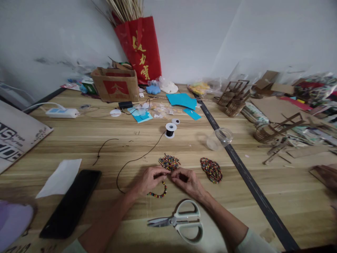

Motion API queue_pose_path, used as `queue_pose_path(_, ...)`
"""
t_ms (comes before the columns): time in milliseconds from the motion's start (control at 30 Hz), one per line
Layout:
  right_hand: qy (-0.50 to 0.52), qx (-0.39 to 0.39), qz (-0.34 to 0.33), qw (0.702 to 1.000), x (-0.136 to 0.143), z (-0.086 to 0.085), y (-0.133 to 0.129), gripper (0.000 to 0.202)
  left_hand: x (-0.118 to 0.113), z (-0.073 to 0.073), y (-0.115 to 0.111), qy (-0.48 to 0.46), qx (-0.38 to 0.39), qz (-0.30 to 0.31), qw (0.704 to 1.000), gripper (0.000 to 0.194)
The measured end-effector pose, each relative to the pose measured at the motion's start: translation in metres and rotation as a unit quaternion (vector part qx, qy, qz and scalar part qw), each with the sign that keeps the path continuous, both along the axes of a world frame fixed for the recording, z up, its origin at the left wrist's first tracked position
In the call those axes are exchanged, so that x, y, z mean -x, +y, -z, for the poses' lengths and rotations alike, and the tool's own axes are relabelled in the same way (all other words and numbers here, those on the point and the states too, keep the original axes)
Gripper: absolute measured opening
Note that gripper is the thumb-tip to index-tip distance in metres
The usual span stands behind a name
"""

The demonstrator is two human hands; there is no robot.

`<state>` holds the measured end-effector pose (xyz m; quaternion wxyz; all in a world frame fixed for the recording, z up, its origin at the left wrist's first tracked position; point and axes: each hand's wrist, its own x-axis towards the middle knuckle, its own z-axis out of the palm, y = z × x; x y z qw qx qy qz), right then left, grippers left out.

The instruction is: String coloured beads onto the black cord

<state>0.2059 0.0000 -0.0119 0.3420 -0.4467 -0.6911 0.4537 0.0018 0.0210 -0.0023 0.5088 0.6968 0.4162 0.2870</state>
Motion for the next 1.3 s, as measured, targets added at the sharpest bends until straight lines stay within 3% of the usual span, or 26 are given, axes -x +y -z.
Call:
queue_pose_path(133,0.001,0.000,-0.001,1.000,0.000,0.001,0.001,0.016,-0.004,0.007,-0.002,-0.026,0.057,-0.042,0.997,0.019)
queue_pose_path(267,0.010,0.004,0.001,1.000,0.000,0.003,0.001,0.015,-0.006,0.006,-0.003,-0.011,0.038,-0.036,0.999,0.007)
queue_pose_path(1300,0.038,0.030,0.002,0.999,0.001,-0.001,0.002,0.020,-0.010,-0.010,-0.006,0.082,-0.005,-0.015,0.997,0.010)
